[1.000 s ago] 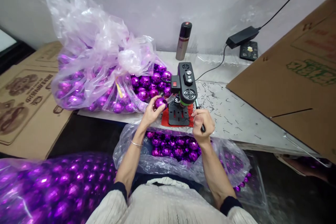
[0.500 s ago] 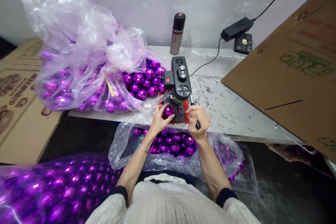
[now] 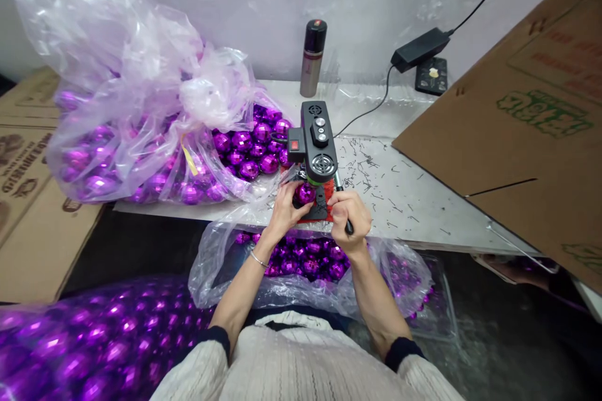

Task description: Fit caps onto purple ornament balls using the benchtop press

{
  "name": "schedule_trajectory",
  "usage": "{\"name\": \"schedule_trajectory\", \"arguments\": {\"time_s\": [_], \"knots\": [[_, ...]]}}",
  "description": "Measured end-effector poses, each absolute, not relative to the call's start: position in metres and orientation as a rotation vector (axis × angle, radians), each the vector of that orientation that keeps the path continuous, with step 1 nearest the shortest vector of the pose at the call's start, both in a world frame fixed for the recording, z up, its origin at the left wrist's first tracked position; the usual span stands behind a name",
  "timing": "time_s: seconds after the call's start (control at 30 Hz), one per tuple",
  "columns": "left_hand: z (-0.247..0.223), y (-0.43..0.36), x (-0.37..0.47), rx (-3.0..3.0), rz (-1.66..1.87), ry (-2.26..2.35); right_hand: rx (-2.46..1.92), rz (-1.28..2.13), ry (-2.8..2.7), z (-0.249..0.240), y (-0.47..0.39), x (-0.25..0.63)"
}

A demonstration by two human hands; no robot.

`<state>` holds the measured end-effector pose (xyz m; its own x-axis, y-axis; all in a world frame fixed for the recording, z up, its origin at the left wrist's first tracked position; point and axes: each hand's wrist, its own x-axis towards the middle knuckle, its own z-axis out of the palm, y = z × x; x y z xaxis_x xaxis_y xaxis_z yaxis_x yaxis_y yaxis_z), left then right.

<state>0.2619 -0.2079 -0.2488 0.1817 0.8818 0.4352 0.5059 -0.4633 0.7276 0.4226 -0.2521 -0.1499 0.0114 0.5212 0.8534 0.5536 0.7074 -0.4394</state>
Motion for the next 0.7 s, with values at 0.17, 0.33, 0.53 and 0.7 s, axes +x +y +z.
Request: {"name": "schedule_trajectory", "arguments": {"time_s": [0.17, 0.33, 0.53, 0.7], "knots": [[-0.249, -0.209, 0.256, 1.946, 1.173, 1.249, -0.908, -0.042, -1.628, -0.150, -0.253, 0.422], [-0.259, -0.208, 0.248, 1.595, 1.148, 1.259, -0.923, -0.072, -1.639, -0.150, -0.252, 0.423], [-0.266, -0.201, 0.237, 1.467, 1.138, 1.121, -0.893, -0.049, -1.627, -0.149, -0.252, 0.423], [-0.256, -0.202, 0.236, 1.621, 1.068, 1.180, -0.891, -0.052, -1.633, -0.149, -0.252, 0.422]]}}
